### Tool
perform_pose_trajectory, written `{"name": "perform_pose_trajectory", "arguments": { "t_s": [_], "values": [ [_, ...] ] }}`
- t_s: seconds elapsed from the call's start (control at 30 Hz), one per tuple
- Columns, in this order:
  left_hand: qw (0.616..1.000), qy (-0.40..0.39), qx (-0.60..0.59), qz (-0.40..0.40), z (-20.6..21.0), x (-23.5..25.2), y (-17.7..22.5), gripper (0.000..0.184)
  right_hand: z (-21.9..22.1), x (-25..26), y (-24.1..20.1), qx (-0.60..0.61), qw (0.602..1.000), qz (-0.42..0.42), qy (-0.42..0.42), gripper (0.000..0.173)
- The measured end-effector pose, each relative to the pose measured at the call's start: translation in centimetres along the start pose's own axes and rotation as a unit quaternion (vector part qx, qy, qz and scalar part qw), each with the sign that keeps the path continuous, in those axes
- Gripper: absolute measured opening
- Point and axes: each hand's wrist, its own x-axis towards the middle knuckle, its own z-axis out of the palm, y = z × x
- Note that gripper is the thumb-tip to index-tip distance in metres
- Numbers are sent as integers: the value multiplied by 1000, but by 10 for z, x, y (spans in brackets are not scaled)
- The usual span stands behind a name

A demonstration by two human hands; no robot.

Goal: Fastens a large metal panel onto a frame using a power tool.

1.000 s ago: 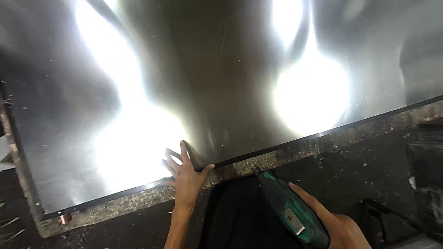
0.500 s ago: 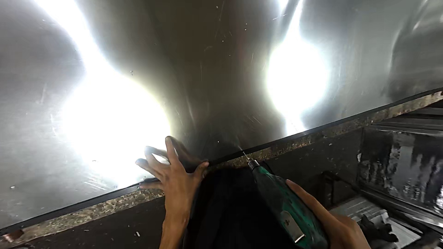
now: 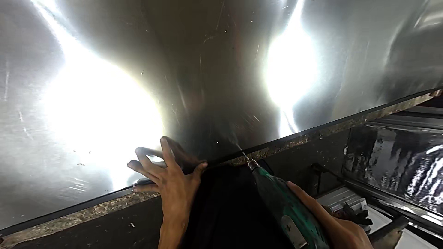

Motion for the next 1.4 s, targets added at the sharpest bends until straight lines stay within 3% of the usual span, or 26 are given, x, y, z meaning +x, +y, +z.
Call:
{"name": "perform_pose_trajectory", "arguments": {
  "t_s": [0.2, 0.37, 0.5, 1.1, 1.4],
  "values": [
    [1000, 1, 1, 7, -2, 0, 1, 122, -5, 6, -12, -70, 997, -9, -25, 83],
    [988, 99, 3, 120, 6, 32, 12, 85, -10, 14, -19, -125, 991, -34, -30, 90],
    [980, 134, 61, 135, 25, 51, 27, 66, -13, 18, -25, -153, 986, -44, -46, 87],
    [978, 124, 85, 144, 30, 49, 30, 65, -7, 17, 3, -89, 994, -66, 2, 73],
    [977, 131, 82, 148, 31, 49, 30, 67, 8, 9, 16, -90, 991, -83, 46, 77]
  ]
}}
